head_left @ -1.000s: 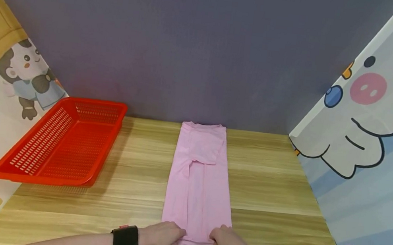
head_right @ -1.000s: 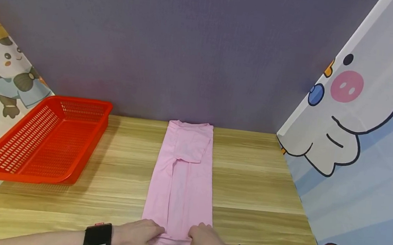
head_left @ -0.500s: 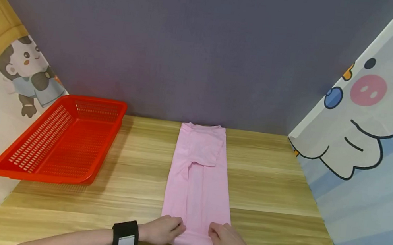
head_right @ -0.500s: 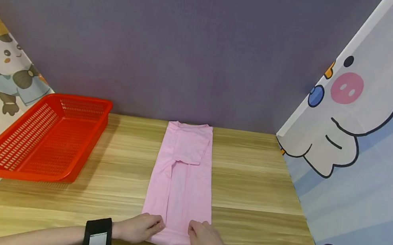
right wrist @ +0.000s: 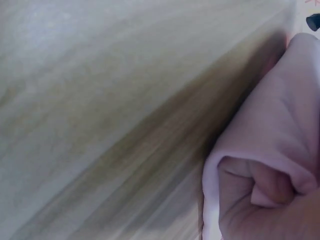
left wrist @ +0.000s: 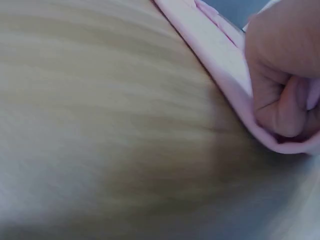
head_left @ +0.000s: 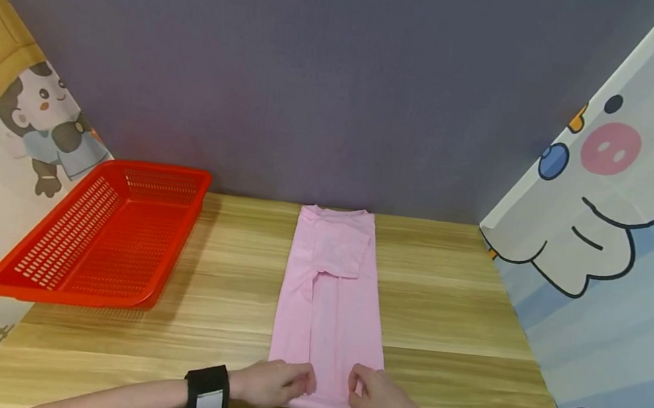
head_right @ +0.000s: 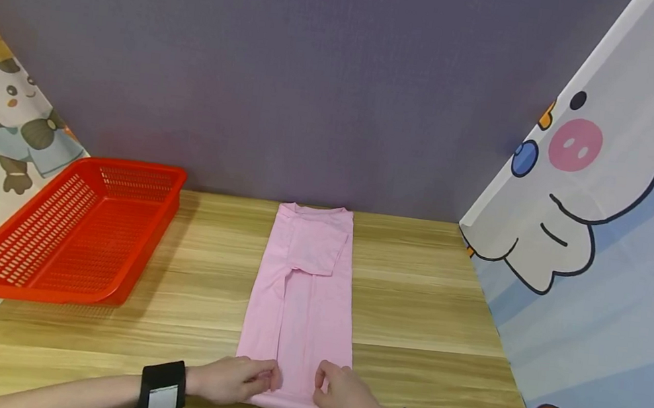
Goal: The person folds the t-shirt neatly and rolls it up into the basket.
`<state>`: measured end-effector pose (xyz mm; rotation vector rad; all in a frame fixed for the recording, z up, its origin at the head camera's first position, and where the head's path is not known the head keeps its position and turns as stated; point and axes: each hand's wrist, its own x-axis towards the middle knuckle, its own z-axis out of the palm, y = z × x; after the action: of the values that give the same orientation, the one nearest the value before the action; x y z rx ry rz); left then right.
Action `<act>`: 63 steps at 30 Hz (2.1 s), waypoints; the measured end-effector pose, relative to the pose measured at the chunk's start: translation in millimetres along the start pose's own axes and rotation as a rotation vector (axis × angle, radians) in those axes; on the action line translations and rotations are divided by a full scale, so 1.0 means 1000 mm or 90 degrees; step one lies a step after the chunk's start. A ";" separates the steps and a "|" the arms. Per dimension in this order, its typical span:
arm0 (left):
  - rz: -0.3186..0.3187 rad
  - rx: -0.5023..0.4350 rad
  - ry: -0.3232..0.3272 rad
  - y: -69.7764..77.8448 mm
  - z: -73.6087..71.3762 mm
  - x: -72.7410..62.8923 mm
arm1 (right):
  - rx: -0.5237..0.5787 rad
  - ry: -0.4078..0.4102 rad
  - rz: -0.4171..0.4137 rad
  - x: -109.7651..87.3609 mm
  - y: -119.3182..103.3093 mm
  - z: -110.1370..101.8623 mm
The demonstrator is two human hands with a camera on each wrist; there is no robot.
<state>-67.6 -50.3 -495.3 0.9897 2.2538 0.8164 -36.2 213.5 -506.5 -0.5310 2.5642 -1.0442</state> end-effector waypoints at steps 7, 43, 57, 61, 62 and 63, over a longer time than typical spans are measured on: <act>0.170 0.305 0.054 -0.004 0.002 -0.005 | 0.030 -0.030 -0.001 0.001 0.000 -0.006; 0.087 0.527 0.160 0.011 0.022 -0.007 | -0.460 0.323 -0.301 -0.016 -0.011 0.029; 0.055 0.466 0.180 0.007 0.024 -0.004 | -0.132 0.242 -0.208 -0.005 -0.001 0.030; 0.037 0.437 0.156 0.006 0.023 -0.003 | -0.077 0.185 -0.145 -0.003 -0.002 0.025; 0.034 0.431 0.151 0.006 0.022 -0.004 | -0.066 0.174 -0.132 -0.003 -0.002 0.024; 0.032 0.428 0.147 0.006 0.022 -0.004 | -0.055 0.164 -0.123 -0.002 -0.002 0.023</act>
<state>-48.3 -43.3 -504.8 1.2928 2.7906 0.1742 -23.9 199.3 -520.6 -0.7222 2.8396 -1.1350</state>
